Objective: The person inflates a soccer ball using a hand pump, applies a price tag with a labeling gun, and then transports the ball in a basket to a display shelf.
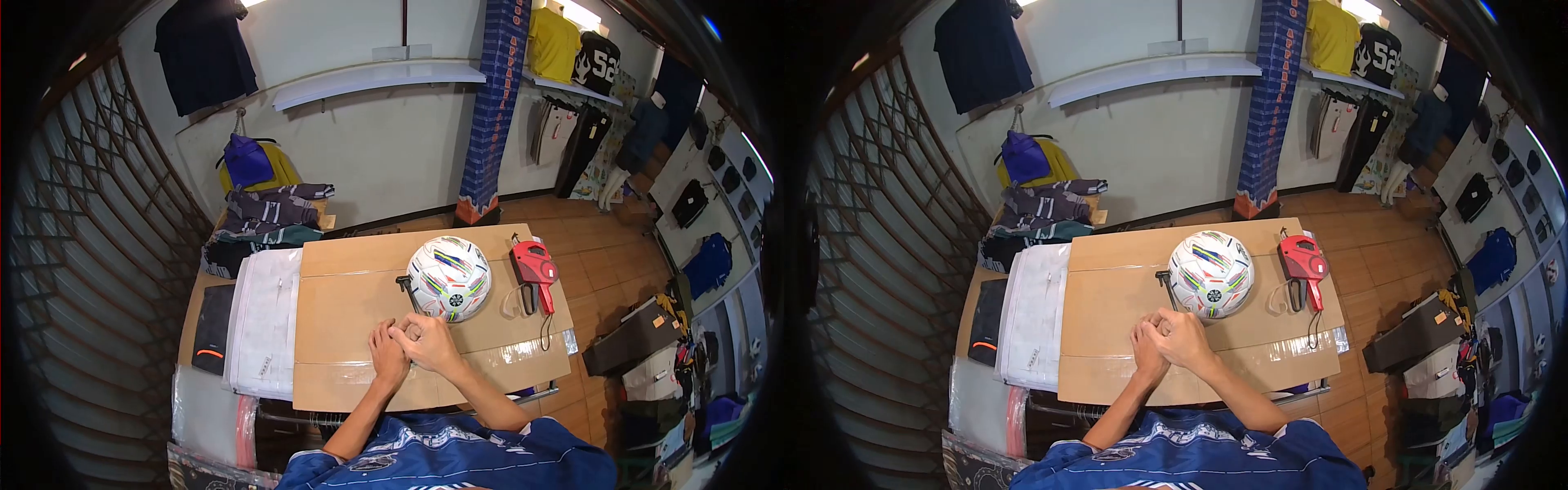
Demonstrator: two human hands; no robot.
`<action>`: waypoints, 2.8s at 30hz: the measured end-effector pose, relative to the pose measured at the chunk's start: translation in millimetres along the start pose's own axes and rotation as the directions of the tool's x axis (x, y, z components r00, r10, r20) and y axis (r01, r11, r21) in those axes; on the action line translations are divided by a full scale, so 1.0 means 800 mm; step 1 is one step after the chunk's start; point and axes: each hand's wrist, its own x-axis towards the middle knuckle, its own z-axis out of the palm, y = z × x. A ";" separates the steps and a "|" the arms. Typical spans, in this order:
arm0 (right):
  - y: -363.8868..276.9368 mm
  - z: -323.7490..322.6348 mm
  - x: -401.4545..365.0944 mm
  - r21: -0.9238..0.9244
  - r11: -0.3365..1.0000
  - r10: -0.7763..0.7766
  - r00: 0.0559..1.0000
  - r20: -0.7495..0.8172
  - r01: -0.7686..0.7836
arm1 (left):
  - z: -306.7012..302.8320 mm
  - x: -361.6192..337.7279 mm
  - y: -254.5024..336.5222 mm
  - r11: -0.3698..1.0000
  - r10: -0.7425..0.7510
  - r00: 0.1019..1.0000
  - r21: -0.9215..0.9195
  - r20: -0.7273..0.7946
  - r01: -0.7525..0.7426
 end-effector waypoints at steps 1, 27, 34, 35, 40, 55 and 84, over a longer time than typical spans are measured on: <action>0.001 0.002 -0.003 0.016 1.000 0.001 1.000 -0.003 -0.001 | 0.002 -0.001 -0.003 1.000 0.007 1.000 0.007 -0.002 -0.007; -0.037 -0.020 0.004 0.054 0.998 -0.019 1.000 0.022 0.017 | -0.011 0.005 0.007 0.988 -0.096 0.991 -0.109 0.094 0.107; 0.001 0.001 -0.006 0.063 0.998 0.005 1.000 -0.019 -0.004 | -0.006 0.004 0.003 0.998 -0.033 0.997 -0.042 0.065 0.036; -0.003 -0.002 -0.007 0.072 0.997 0.003 1.000 -0.019 -0.002 | -0.008 0.004 0.006 0.999 -0.033 0.997 -0.036 0.067 0.035; -0.050 -0.025 -0.009 0.089 0.990 0.099 0.985 0.140 -0.112 | -0.012 0.003 0.010 0.949 -0.147 0.985 -0.267 0.089 0.166; -0.053 -0.031 0.012 0.054 0.999 0.000 0.999 0.045 -0.002 | -0.007 0.005 0.008 0.993 -0.074 0.997 -0.089 0.020 0.075; -0.060 -0.029 0.002 0.012 0.998 -0.066 0.994 -0.082 0.067 | -0.008 0.009 0.006 0.961 -0.158 0.980 -0.208 0.124 0.182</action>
